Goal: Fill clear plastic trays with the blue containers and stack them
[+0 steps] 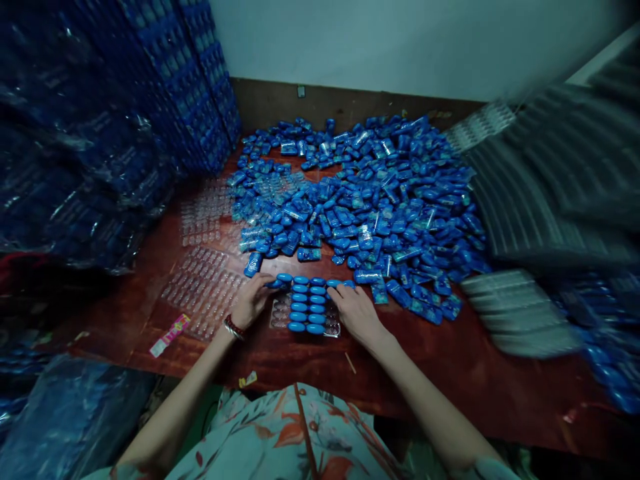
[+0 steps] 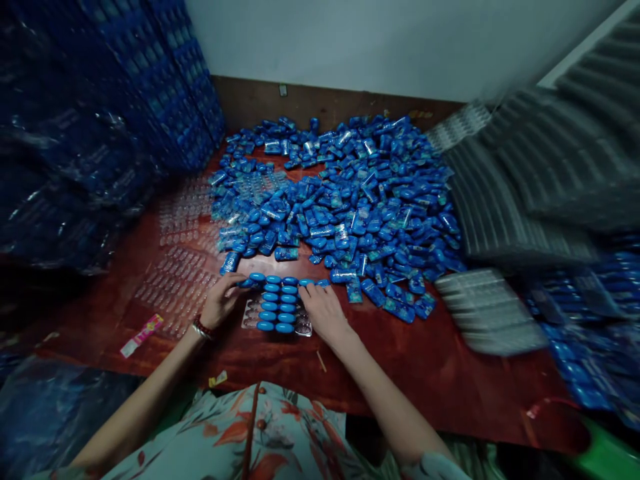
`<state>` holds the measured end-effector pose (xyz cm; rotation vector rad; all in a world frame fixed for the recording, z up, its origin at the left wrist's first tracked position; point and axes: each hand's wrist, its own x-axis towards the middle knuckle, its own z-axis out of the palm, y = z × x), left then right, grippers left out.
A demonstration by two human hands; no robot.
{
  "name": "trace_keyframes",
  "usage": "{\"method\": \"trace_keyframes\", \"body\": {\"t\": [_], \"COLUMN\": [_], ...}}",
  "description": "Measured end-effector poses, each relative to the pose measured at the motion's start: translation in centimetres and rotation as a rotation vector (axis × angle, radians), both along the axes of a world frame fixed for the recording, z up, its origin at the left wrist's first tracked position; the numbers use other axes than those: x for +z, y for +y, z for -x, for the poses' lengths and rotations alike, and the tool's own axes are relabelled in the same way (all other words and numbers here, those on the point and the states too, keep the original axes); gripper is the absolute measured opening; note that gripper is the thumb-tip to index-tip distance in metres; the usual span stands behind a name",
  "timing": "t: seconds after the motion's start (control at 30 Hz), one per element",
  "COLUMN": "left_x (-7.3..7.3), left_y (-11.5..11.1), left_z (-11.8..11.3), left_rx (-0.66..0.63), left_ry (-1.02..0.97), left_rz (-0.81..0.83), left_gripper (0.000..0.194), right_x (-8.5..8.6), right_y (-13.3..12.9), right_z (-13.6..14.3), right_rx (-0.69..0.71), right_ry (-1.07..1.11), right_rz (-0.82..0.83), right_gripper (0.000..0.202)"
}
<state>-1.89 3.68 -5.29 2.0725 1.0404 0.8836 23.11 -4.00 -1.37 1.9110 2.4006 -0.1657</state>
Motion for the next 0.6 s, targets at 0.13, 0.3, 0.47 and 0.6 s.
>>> {"method": "trace_keyframes", "body": {"t": [0.13,0.3,0.47,0.6], "left_x": [-0.2,-0.2,1.2,2.4], "left_y": [0.6,1.8,2.6,2.0], "left_z": [-0.3,0.8,0.9,0.0], "left_rx": [-0.116,-0.223,-0.369,-0.404], "left_ry": [0.079,0.260,0.462,0.606], "left_rz": [-0.127,-0.245,-0.282,-0.359], "left_gripper": [0.023,0.031,0.030,0.027], "right_x": [-0.6,-3.0,-4.3,-4.5], "right_y": [-0.4,-2.3,-2.6,-2.2], "right_z": [-0.4,-0.7,-0.6,-0.9], "right_rx": [0.010,-0.100,-0.137,-0.060], "right_ry": [0.004,0.190,0.328,0.306], "right_rz": [-0.028,-0.205,-0.281,-0.410], "right_gripper": [0.040,0.040,0.039,0.040]}}
